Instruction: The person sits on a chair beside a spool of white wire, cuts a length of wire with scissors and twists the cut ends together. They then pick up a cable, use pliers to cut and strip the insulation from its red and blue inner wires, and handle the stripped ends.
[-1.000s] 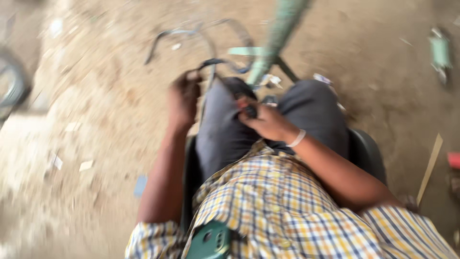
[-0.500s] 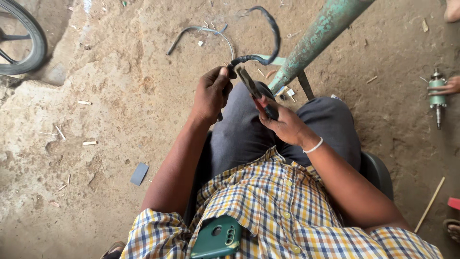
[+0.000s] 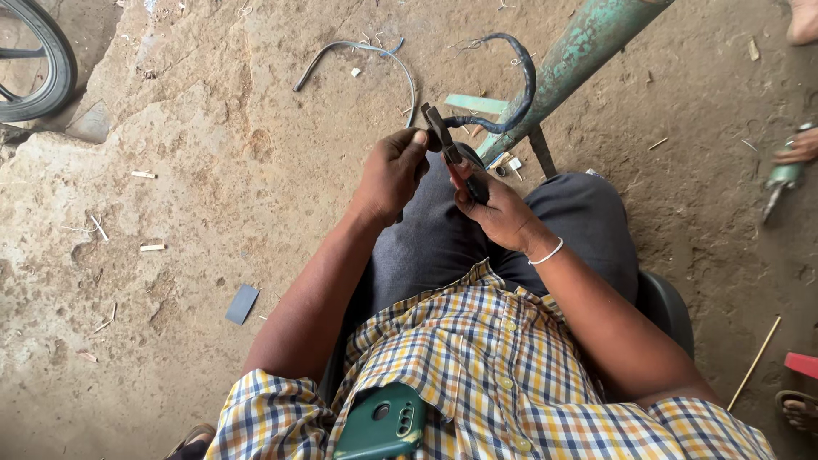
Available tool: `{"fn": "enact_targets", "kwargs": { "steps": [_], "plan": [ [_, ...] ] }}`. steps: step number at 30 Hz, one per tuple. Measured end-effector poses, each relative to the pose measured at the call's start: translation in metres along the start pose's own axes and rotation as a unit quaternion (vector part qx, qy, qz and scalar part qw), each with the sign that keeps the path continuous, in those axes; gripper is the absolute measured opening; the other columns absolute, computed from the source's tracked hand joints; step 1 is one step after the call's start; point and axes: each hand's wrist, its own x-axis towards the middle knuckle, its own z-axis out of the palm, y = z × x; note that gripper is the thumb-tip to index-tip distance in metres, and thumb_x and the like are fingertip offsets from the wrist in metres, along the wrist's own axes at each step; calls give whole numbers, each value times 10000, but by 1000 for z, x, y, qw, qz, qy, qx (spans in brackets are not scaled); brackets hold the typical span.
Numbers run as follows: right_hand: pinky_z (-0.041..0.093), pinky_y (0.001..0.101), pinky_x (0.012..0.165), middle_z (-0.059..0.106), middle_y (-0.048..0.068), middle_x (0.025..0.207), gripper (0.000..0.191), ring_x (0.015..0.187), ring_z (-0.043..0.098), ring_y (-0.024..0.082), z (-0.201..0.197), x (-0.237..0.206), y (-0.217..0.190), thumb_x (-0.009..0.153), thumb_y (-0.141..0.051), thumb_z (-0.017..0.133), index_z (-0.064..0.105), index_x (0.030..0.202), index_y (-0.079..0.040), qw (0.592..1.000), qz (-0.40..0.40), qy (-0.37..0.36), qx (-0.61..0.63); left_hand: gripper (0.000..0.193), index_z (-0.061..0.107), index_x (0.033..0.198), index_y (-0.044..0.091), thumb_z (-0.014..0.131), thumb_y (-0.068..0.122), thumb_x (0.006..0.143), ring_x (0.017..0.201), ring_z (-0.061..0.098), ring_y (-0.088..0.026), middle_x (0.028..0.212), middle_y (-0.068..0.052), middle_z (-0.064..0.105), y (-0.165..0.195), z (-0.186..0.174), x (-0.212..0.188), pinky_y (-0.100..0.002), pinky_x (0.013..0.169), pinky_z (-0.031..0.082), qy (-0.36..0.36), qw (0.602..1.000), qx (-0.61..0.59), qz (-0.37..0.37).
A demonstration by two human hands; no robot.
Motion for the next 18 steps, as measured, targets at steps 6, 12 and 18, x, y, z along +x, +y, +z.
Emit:
{"fn": "enact_targets", "kwargs": {
  "steps": [6,12,18],
  "plan": [
    [492,266,841,655,11,996,286,881,575,89,2,4,-1,1047,-295,587,647,1182,-49,994,68,-29,76,347,679,1041,20,488,305,1090,476,343,-31,632,49,466,0,-5,-1,-231,413,279,-25,998,-36,-34],
    [476,268,629,639,6,808,247,661,567,99,1,12,19,989,-307,633,627,1142,-113,967,135,-57,207,344,699,1041,30,526,325,1080,490,370,-28,657,58,508,-9,-16,9,-227,426,290,-30,999,6,-28],
    [498,434,708,595,90,719,463,712,596,271,34,35,64,968,-510,718,644,928,-55,988,39,103,-111,344,750,1076,58,541,332,1061,497,308,-44,617,69,405,-19,-13,32,-263,435,218,18,996,74,-55]
  ]
}}
